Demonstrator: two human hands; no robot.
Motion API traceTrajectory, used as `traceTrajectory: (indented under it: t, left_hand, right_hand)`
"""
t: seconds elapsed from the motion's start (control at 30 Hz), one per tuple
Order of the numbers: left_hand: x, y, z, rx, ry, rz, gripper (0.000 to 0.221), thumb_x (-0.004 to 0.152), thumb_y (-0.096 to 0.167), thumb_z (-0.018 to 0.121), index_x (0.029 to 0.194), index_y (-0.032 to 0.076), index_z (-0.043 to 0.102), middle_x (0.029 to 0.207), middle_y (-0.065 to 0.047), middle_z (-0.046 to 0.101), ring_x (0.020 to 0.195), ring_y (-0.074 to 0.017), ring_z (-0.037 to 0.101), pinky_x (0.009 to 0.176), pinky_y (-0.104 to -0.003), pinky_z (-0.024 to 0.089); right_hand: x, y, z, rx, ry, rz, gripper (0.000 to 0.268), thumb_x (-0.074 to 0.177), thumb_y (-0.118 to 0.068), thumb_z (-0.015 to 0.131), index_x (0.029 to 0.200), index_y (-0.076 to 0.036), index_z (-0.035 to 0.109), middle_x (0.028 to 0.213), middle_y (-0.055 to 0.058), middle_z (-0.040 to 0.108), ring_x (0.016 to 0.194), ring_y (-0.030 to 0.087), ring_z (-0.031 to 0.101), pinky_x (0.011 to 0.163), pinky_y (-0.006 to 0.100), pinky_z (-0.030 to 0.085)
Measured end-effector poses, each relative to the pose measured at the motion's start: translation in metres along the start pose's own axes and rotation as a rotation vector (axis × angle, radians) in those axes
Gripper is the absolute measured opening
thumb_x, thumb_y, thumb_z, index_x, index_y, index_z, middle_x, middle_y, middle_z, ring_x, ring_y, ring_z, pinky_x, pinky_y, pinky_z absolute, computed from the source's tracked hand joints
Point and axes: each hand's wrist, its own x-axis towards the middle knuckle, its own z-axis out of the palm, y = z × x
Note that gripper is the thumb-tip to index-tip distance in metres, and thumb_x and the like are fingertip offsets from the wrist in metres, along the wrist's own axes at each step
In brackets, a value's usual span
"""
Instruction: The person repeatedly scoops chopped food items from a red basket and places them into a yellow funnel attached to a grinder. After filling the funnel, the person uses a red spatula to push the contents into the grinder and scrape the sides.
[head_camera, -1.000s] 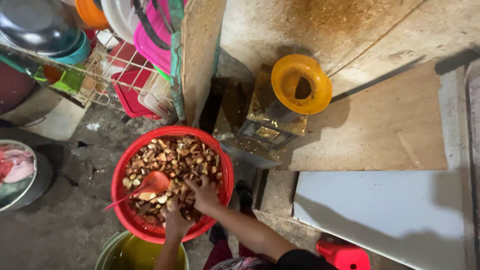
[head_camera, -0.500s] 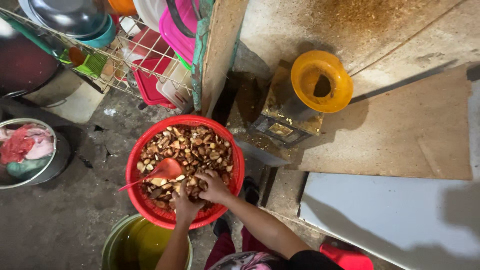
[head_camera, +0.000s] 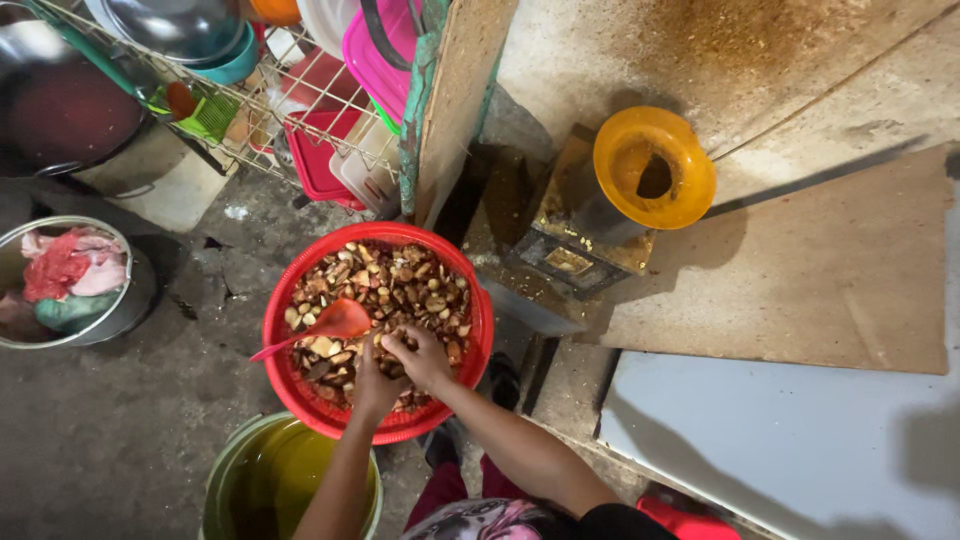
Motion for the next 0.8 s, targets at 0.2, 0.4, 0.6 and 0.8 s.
traceTrajectory:
  t: [0.2,0.4,0.6,0.8]
  left_hand:
    - [-0.025,0.033,-0.013,0.073,0.137,0.138,0.094,0.064,0.007,0.088,0.145,0.011,0.039,0.122,-0.025,0.062,0.103,-0.0382,0.069,0.082,-0.046,0.058]
    - [-0.03,0.045,-0.027,0.028,0.151,0.163,0.103,0.058,0.01,0.088,0.147,0.009,0.036,0.124,-0.028,0.061,0.111,-0.0426,0.066,0.09,-0.048,0.056]
    - [-0.034,0.079,-0.007,0.187,0.138,0.049,0.117,0.06,0.016,0.092,0.156,0.008,0.024,0.129,-0.035,0.056,0.123,-0.0505,0.055,0.094,-0.053,0.053]
    - [0.003,0.191,0.044,0.163,0.089,0.084,0.116,0.063,0.014,0.087,0.157,0.011,0.019,0.139,-0.036,0.044,0.127,-0.0516,0.051,0.099,-0.053,0.052]
  right_hand:
    - [-0.016,-0.041,-0.013,0.162,-0.114,-0.189,0.051,0.091,-0.06,0.066,0.096,-0.009,0.069,0.106,0.009,0.071,0.101,0.023,0.069,0.094,0.042,0.054]
    - [-0.014,-0.052,-0.016,-0.04,-0.137,-0.308,0.047,0.096,-0.055,0.065,0.097,-0.009,0.07,0.107,0.008,0.068,0.102,0.022,0.067,0.092,0.041,0.051]
    - [-0.009,-0.033,-0.032,0.195,-0.181,-0.22,0.045,0.096,-0.055,0.066,0.101,-0.011,0.069,0.103,0.01,0.072,0.097,0.023,0.068,0.089,0.04,0.054]
    - [0.039,-0.054,-0.133,0.439,-0.129,-0.272,0.027,0.104,-0.035,0.067,0.108,-0.009,0.068,0.101,0.001,0.069,0.095,0.011,0.067,0.085,0.03,0.058]
